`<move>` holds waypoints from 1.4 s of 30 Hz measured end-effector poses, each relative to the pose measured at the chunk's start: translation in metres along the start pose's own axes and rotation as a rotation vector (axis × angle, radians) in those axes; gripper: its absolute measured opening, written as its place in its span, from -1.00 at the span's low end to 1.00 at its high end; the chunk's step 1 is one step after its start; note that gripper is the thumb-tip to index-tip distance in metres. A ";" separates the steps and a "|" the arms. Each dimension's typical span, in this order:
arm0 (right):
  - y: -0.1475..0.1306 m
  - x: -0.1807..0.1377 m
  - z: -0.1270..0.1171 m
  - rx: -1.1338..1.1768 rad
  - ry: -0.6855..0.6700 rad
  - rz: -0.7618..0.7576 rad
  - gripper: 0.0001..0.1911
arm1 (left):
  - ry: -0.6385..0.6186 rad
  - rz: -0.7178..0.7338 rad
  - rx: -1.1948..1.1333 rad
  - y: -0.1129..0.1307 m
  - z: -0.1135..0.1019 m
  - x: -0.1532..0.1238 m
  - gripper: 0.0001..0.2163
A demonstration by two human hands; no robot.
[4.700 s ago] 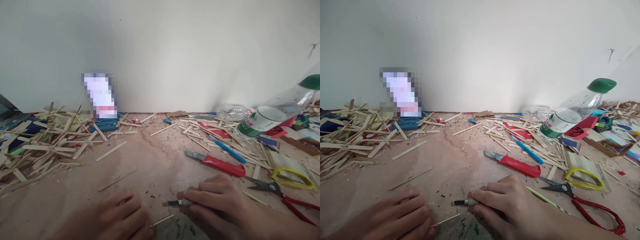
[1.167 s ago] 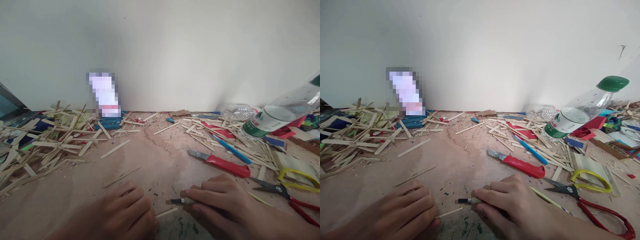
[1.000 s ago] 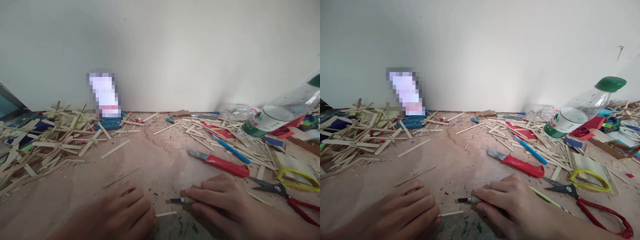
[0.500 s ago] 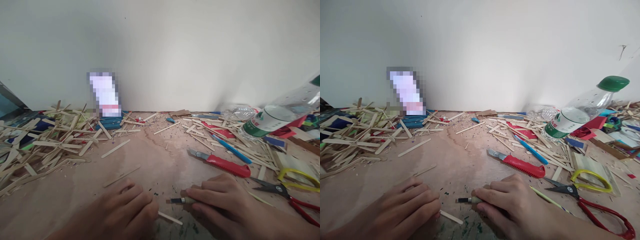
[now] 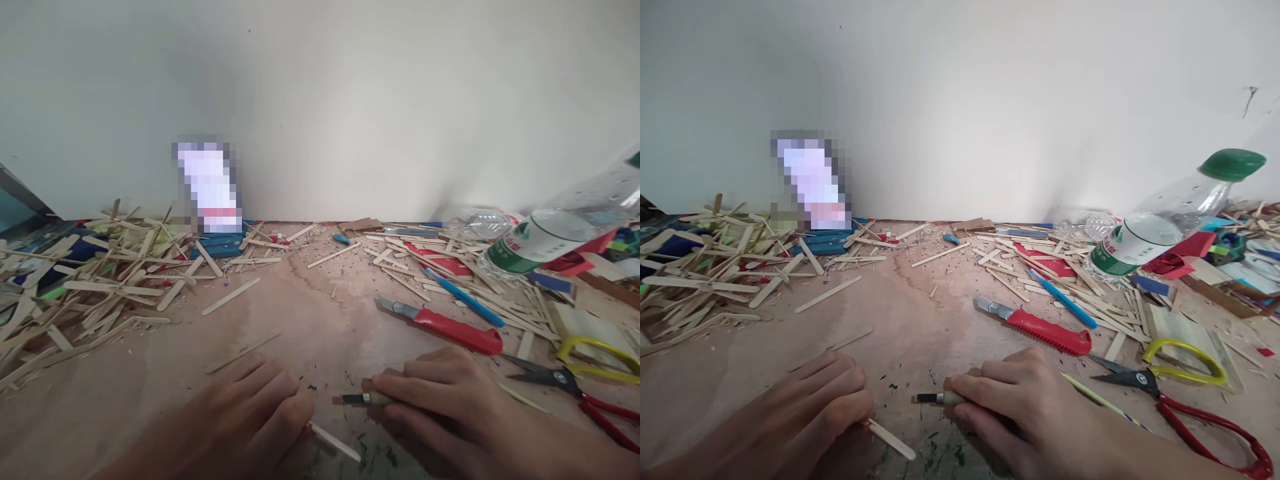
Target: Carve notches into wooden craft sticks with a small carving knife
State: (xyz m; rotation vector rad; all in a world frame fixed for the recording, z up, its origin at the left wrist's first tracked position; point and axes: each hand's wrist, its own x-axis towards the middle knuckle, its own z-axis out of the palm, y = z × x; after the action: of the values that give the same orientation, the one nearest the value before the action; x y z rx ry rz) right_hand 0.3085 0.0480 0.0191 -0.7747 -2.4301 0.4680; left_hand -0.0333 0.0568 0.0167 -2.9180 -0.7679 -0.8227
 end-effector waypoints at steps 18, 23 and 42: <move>-0.001 0.003 -0.001 -0.024 0.019 -0.006 -0.69 | -0.036 0.122 0.027 -0.003 -0.005 0.004 -0.89; -0.002 0.004 0.001 -0.030 0.020 0.005 -0.70 | 0.009 0.129 -0.015 -0.004 -0.005 0.004 -0.61; -0.004 0.004 -0.001 -0.032 -0.011 0.018 -0.68 | 0.013 0.096 -0.014 -0.005 -0.001 0.001 -0.57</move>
State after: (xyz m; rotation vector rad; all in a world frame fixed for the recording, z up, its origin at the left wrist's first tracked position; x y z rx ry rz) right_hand 0.3050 0.0476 0.0227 -0.8094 -2.4478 0.4425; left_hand -0.0347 0.0614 0.0173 -2.9319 -0.6180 -0.8407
